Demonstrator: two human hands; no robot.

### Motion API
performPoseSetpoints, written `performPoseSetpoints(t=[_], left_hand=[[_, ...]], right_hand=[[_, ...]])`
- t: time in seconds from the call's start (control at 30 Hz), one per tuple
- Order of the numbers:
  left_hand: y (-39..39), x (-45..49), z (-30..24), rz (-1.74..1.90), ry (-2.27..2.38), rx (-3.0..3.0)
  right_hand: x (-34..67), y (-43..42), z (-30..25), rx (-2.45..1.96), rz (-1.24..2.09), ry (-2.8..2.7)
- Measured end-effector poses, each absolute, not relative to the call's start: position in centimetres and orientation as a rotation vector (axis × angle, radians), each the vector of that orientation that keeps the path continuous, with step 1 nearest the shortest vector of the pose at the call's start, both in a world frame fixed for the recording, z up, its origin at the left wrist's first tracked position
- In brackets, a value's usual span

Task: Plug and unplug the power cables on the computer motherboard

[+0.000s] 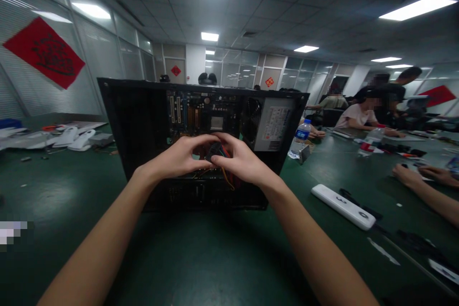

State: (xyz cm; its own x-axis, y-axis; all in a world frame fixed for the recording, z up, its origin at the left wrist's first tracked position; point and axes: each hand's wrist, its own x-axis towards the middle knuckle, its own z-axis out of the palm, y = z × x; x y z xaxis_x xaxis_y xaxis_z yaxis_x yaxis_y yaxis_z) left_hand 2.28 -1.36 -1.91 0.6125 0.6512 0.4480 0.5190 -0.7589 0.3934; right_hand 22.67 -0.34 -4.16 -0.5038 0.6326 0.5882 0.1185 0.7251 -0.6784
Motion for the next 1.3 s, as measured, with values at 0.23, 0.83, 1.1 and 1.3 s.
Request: performPoseSetpoints(t=[0.23,0.83,1.1,1.3], left_hand=[[0.1,0.6,-2.7,0.797,0.981,2.523],[2.2,1.5,-4.3,1.221,1.088,2.899],[5.3,2.0,-6.4,0.729,1.447,2.953],[7.4,2.4,-7.1,0.5,1.483,2.958]], right_hand=[[23.7,2.6,-6.4,-0.58,0.127,-2.126],[23.1,4.7,-8.7,-0.944,-0.315,-2.142],[24.2,6.5,-9.2,-1.322,-0.204,-2.248],[23.6,5.7,-8.5,-1.353,-0.232,-2.327]])
